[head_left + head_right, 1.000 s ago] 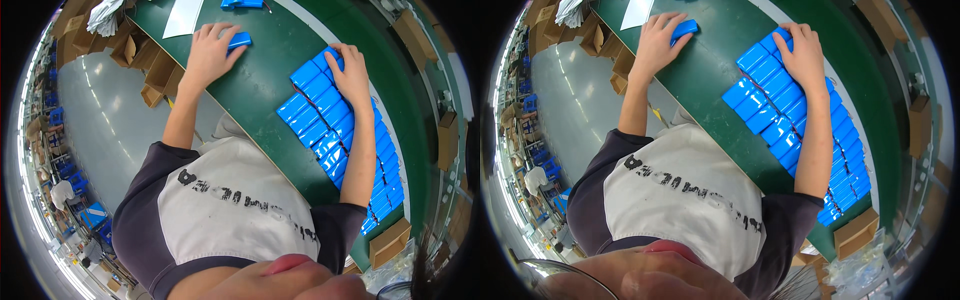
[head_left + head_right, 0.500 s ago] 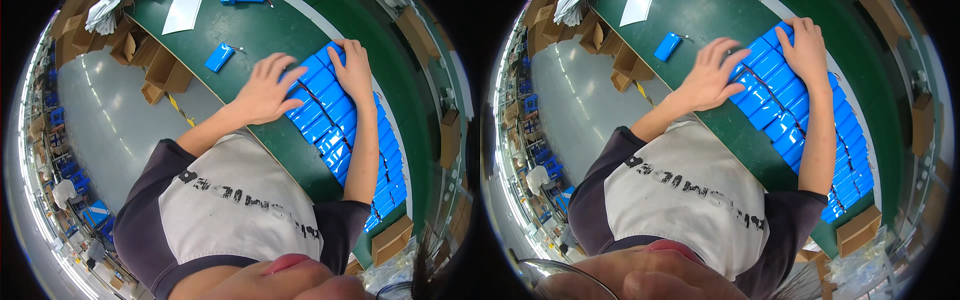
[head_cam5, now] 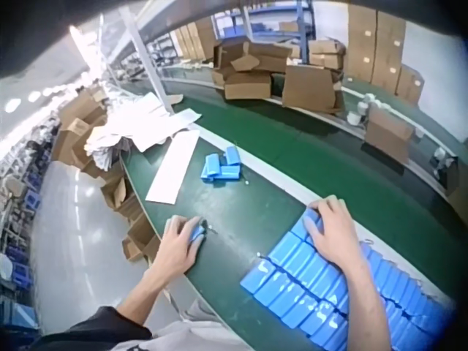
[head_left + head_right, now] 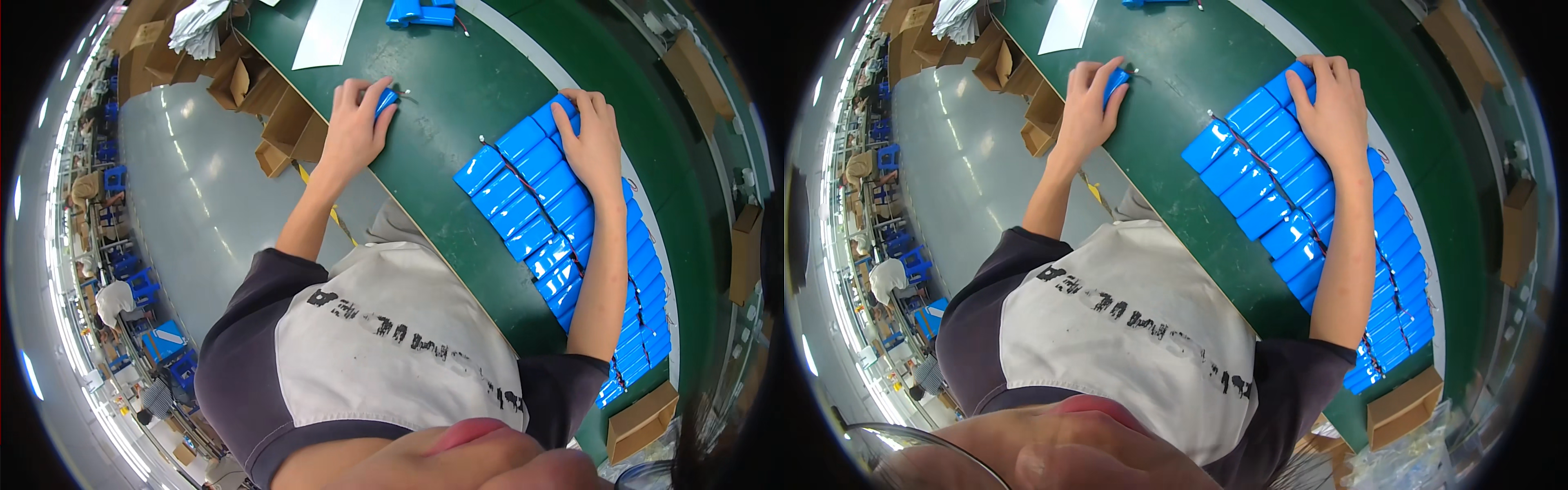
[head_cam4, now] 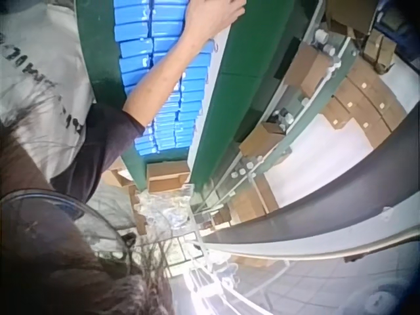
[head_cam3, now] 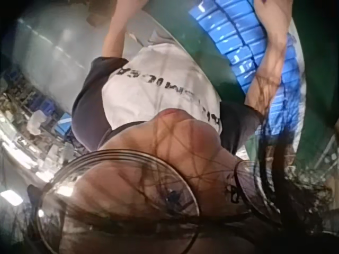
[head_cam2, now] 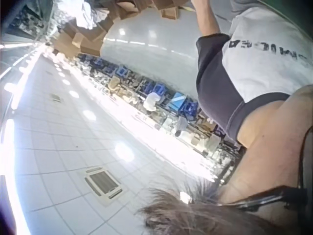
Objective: The person arranges blue rectangular battery cells on a green workbench, then applies white adhesive labels to each cell. The person handles the cells and labels by hand, placing them in rows and smoothing the labels onto the surfaces.
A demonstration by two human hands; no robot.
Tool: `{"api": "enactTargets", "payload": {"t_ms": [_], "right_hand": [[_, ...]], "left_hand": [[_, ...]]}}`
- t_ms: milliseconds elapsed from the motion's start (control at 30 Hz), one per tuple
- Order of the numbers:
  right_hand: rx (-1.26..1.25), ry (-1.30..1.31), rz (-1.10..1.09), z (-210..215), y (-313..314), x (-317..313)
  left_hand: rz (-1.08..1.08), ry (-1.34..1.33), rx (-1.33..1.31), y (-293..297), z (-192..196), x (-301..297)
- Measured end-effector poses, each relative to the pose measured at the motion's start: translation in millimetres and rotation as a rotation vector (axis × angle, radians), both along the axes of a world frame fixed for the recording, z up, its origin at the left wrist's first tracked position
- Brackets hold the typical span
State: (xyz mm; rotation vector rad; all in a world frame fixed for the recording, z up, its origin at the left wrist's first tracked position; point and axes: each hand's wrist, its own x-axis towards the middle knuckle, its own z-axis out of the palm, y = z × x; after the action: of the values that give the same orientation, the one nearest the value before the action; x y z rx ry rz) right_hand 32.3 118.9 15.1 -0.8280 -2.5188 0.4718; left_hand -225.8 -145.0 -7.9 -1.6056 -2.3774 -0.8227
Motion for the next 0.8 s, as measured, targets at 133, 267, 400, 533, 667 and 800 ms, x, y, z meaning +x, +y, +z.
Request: {"api": "enactTargets", "payload": {"t_ms": [133,267,400,533,667,800], "right_hand": [[-0.017,0.005,0.006,4,-2,-2],[0.003,0.008,0.01,5,-1,1],[-0.011,-0.014,-0.013,10,-4,0],[-0.034,0.001,0.023,8,-2,-5],[-0.009,0.012,0.015,6,-2,0],[-0.006,0.016,0.022,8,-3,0]], "left_hand": [[-0.031,0.042,0.111,47,8,-33],[-0.107,-0.147,0.004,77,29,-33],[-0.078,0.379,0.281,120,34,-86],[-0.227,0.184,0.082,139,16,-135],[-0.249,0.243,0.213,121,32,-127],[-0.457,-0.025,0.034,69,48,-85]]}}
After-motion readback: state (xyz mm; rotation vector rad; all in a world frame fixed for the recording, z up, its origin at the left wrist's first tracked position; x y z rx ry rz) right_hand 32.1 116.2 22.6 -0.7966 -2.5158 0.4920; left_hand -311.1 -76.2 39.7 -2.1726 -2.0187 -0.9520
